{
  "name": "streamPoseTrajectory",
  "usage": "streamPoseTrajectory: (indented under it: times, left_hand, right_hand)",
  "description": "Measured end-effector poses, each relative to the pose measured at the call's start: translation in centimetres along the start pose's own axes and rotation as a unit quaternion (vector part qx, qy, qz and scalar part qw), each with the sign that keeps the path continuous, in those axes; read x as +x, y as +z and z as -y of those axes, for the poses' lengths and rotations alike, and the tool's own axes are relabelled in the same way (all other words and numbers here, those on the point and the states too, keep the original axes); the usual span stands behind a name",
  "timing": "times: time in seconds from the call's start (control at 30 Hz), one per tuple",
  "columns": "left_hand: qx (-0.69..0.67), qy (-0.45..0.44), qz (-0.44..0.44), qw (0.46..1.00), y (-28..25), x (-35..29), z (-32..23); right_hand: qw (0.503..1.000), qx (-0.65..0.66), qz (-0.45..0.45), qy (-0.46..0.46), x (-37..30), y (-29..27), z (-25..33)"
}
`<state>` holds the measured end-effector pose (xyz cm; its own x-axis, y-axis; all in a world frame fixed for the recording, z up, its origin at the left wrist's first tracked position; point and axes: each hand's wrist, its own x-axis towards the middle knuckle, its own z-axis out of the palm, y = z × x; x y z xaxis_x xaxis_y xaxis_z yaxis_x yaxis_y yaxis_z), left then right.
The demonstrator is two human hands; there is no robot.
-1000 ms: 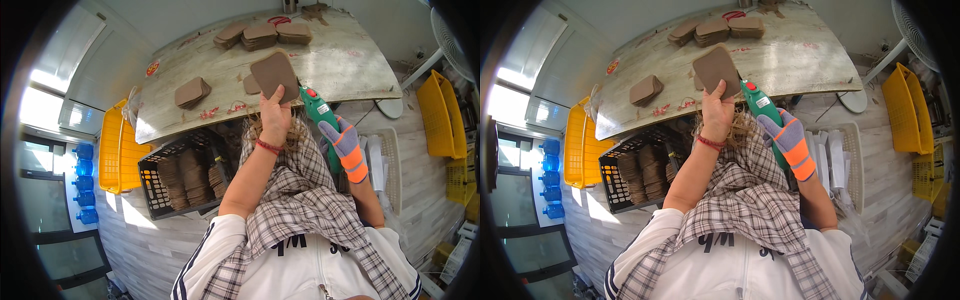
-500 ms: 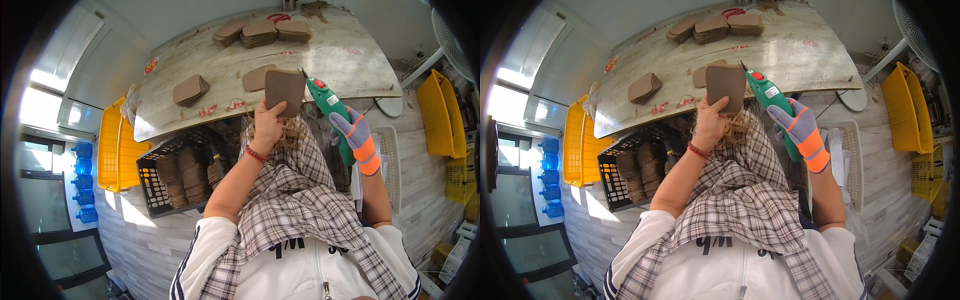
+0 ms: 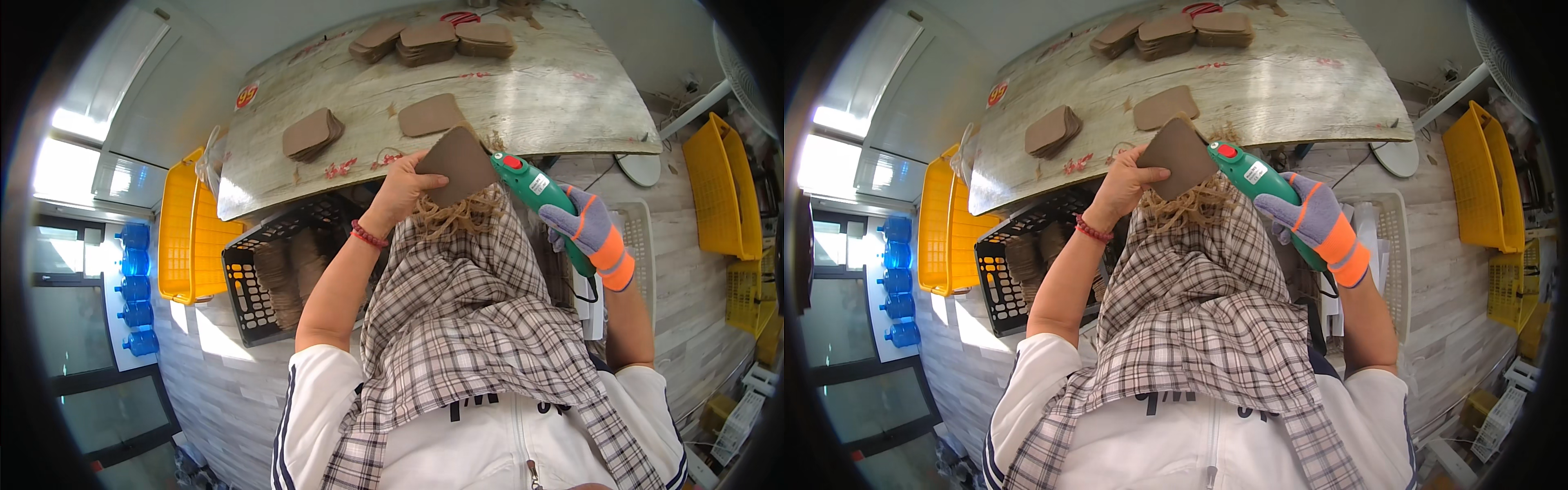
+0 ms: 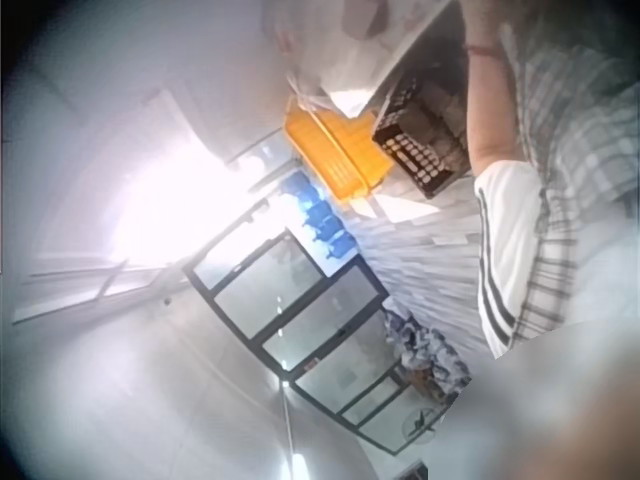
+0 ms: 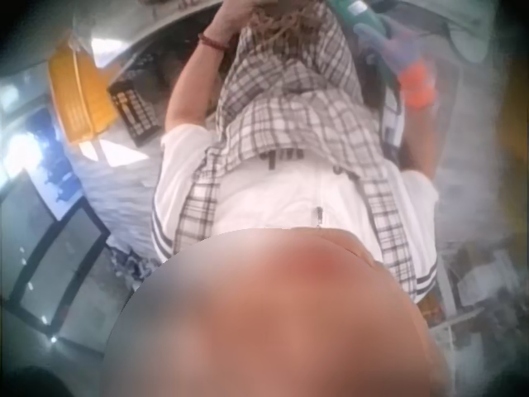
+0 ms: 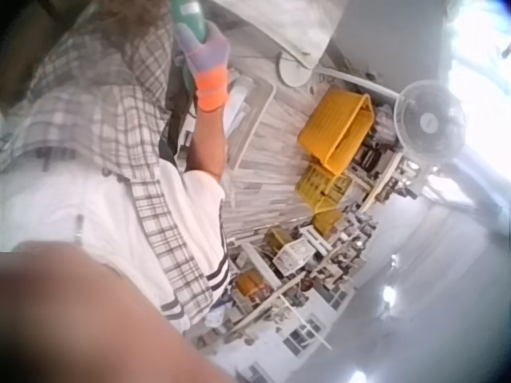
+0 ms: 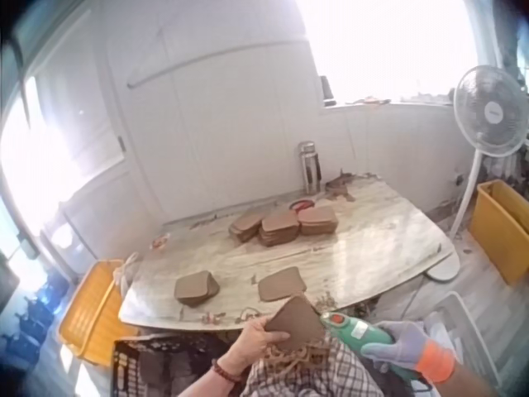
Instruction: The person uses a rotary cutting tool to trim the edges of brown shoe insoles one at a time. They pick each insole from a black crate, trim its perimeter, and place the finished piece on the table, repeating the process throughout the clip.
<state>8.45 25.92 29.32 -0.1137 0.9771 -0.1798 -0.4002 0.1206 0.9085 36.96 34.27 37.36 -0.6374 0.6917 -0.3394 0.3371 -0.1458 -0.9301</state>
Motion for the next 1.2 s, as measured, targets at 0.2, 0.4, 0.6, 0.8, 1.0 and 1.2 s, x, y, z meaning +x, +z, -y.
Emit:
streamPoseTrajectory:
  times: [0.2,0.4,0.6,0.8,1.0,1.2]
  left_hand:
    - [0.014,-0.04,0.016,0.999,-0.1,-0.5,0.8]
    - [0.12,0.04,-0.029,0.992,-0.4,-1.2,-1.5]
    - [0.078,0.103,-0.113,0.985,-2.4,-1.6,-2.0]
    - [0.008,0.115,-0.112,0.987,-2.8,-1.8,-2.2]
    - [0.044,0.102,-0.088,0.99,-2.1,-1.6,-2.2]
    - [0.059,0.069,-0.05,0.995,-1.1,-1.5,-2.1]
  right_hand:
    - [1.0,0.009,0.009,-0.021,1.0,0.6,0.0]
    - [0.998,-0.05,0.044,-0.017,1.0,0.0,-0.3]
    - [0.999,-0.006,0.045,0.01,0.8,0.7,-0.1]
    - [0.998,0.004,0.068,0.016,1.0,1.2,-0.4]
    - [0.995,-0.045,0.09,0.016,0.8,1.2,-0.2]
    - [0.994,-0.057,0.091,0.004,1.1,1.4,-0.5]
